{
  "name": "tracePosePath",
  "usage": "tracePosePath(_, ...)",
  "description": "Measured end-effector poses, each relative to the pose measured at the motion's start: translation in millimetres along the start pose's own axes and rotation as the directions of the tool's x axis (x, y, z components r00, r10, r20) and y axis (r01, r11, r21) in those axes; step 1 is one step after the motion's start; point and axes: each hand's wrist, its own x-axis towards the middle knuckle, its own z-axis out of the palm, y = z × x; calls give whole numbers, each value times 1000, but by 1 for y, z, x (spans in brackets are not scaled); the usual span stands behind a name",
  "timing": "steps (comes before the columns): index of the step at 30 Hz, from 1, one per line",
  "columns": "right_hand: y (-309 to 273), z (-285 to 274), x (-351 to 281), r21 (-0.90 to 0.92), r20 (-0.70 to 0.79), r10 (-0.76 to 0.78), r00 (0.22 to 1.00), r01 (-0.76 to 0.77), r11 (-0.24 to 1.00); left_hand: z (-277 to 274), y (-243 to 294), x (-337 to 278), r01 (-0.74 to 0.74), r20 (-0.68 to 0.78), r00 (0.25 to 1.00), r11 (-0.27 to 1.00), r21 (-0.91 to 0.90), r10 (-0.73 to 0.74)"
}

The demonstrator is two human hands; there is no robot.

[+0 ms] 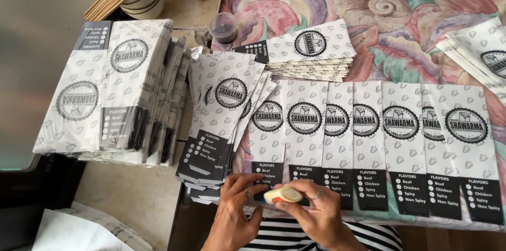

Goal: Organizing and applying glue to paper food packaging sleeves on a table.

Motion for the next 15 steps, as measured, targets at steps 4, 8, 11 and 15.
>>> tracePosePath(4,-4,9,10,-105,58,-33,998,39,994,-5,3,2,20,25,1000,1000,-15,-20)
tracePosePath(8,1,-13,0,-24,41,2,999,-1,1000,0,-5,0,20,6,1000,999,-36,-19)
tracePosePath(11,6,-31,-11,75,-13,63,998,-62,995,13,-10,-3,64,-71,995,998,-20,-66)
tracePosePath(15,3,-26,-15,121,-57,61,996,-54,991,24,-12,-3,170,-164,971,985,-30,-173)
